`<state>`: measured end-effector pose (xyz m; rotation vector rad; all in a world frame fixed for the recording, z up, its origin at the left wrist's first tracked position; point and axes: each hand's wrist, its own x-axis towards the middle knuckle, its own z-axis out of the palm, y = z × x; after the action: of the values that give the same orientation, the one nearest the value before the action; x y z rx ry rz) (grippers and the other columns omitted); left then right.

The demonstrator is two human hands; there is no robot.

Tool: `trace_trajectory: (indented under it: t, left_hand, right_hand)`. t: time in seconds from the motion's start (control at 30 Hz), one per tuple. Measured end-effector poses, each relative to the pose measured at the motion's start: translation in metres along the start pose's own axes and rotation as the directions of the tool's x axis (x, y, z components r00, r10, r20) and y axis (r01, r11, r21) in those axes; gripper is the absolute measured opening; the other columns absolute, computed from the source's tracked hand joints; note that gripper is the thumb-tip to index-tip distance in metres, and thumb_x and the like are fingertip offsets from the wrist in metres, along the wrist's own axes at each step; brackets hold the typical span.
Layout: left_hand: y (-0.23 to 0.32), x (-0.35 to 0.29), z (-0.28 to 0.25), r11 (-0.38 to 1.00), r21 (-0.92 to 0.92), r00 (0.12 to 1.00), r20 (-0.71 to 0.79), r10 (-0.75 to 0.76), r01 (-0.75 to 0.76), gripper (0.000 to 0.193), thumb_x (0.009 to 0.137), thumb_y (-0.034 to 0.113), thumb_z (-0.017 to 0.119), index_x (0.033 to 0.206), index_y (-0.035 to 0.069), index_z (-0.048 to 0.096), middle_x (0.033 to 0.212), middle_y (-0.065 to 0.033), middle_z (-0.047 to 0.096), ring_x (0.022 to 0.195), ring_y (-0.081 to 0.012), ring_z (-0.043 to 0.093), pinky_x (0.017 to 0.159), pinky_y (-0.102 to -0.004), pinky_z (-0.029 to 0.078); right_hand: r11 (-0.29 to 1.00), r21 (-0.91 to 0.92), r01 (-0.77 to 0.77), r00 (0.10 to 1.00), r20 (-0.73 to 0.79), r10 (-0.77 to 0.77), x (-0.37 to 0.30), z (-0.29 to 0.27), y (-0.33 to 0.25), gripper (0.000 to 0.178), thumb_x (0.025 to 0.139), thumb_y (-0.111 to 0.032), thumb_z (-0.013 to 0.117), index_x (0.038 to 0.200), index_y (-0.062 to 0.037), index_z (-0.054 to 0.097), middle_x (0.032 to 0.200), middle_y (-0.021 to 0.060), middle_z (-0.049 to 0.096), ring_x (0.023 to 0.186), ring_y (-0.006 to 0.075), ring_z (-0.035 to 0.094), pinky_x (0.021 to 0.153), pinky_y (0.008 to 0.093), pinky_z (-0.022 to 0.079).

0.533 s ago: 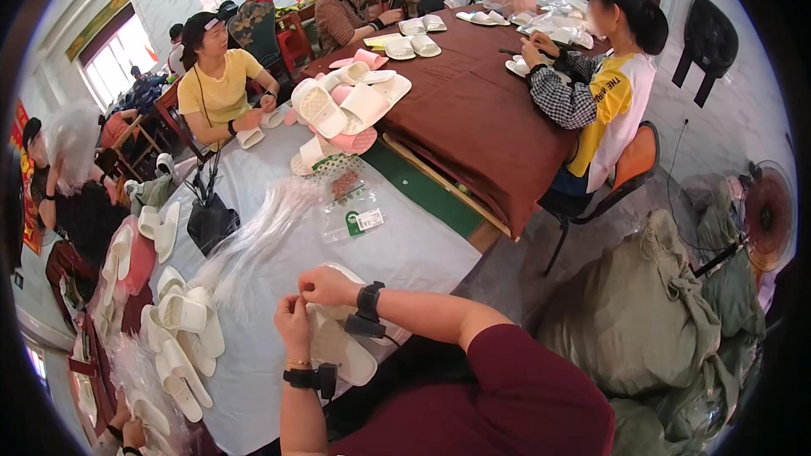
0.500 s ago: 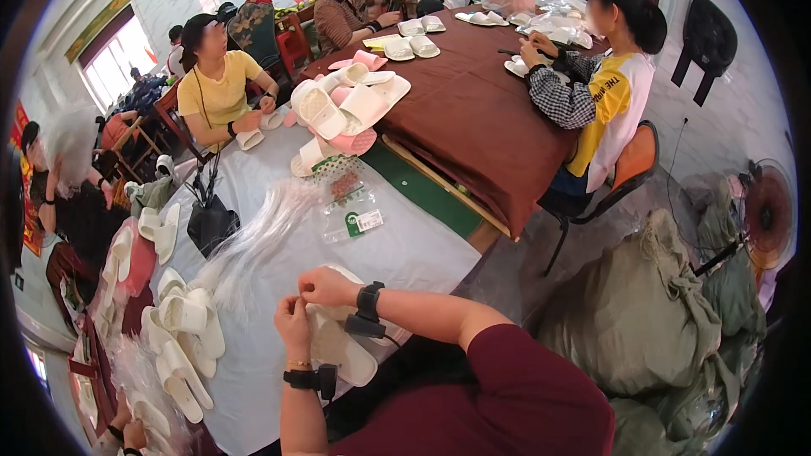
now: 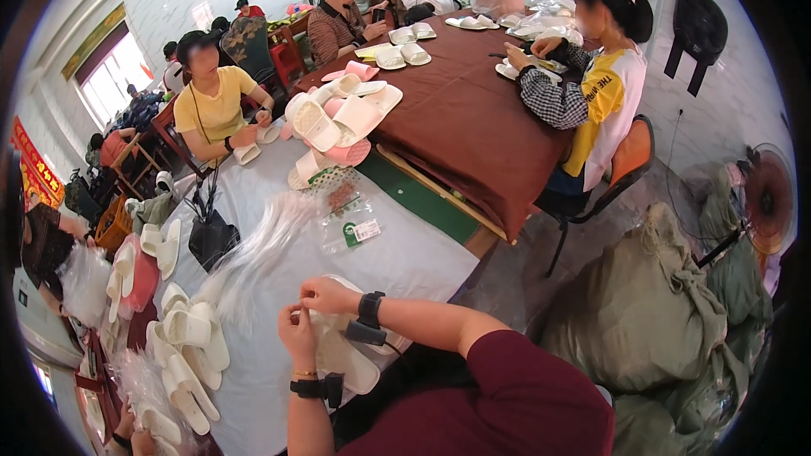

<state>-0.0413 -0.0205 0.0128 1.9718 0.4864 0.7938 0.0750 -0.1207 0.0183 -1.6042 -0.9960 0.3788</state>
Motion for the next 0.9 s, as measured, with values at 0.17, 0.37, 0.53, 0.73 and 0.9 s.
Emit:
trace_trajectory:
  t: [0.17, 0.37, 0.53, 0.73, 0.9]
  left_hand:
    - [0.000, 0.000, 0.004, 0.999, 0.018, 0.999, 0.019, 0.045, -0.045, 0.008, 0.081, 0.004, 0.065, 0.088, 0.001, 0.062, 0.082, -0.0063, 0.056, 0.060, -0.0132, 0.052, 0.055, -0.0275, 0.044]
    - [0.014, -0.001, 0.002, 0.987, 0.130, 0.995, 0.044, 0.089, -0.094, 0.008, 0.077, 0.002, 0.061, 0.085, 0.000, 0.060, 0.085, -0.0117, 0.056, 0.070, -0.0229, 0.056, 0.061, -0.0323, 0.047]
    - [0.010, 0.000, 0.005, 0.972, 0.199, 0.991, 0.067, 0.114, -0.125, 0.008, 0.075, 0.003, 0.059, 0.081, -0.001, 0.058, 0.087, -0.0142, 0.056, 0.079, -0.0299, 0.056, 0.068, -0.0374, 0.047]
    - [0.014, -0.001, 0.007, 0.973, 0.194, 0.992, 0.034, 0.120, -0.125, 0.007, 0.073, 0.004, 0.059, 0.078, -0.002, 0.057, 0.086, -0.0152, 0.056, 0.079, -0.0313, 0.055, 0.070, -0.0383, 0.047]
    - [0.002, 0.001, -0.005, 0.972, 0.230, 0.996, 0.086, 0.036, -0.055, 0.007, 0.073, 0.002, 0.056, 0.078, -0.002, 0.056, 0.088, -0.0163, 0.056, 0.082, -0.0334, 0.055, 0.077, -0.0405, 0.046]
  right_hand:
    - [0.998, -0.052, -0.038, 0.996, 0.078, 0.042, 0.001, -0.003, 0.005, 0.022, 0.084, -0.020, 0.061, 0.091, 0.0003, 0.063, 0.088, 0.0135, 0.065, 0.081, 0.0243, 0.062, 0.073, 0.0348, 0.048]
    - [0.994, -0.106, -0.009, 0.993, 0.119, 0.021, 0.002, 0.004, 0.009, 0.019, 0.086, -0.017, 0.059, 0.093, 0.0005, 0.061, 0.092, 0.0147, 0.064, 0.086, 0.0298, 0.061, 0.076, 0.0379, 0.047]
    - [0.988, -0.156, 0.022, 0.994, 0.114, -0.004, 0.001, 0.006, 0.013, 0.017, 0.085, -0.015, 0.058, 0.093, 0.0001, 0.061, 0.093, 0.0151, 0.063, 0.087, 0.0314, 0.059, 0.077, 0.0388, 0.047]
    - [0.989, -0.140, 0.048, 0.995, 0.097, -0.035, 0.000, 0.006, 0.014, 0.015, 0.085, -0.013, 0.057, 0.093, -0.0007, 0.061, 0.092, 0.0149, 0.063, 0.087, 0.0315, 0.059, 0.077, 0.0384, 0.047]
    - [0.998, -0.007, -0.061, 0.998, -0.030, 0.061, 0.003, -0.003, 0.012, 0.014, 0.088, -0.012, 0.054, 0.091, 0.0001, 0.061, 0.092, 0.0145, 0.063, 0.087, 0.0289, 0.060, 0.077, 0.0377, 0.047]
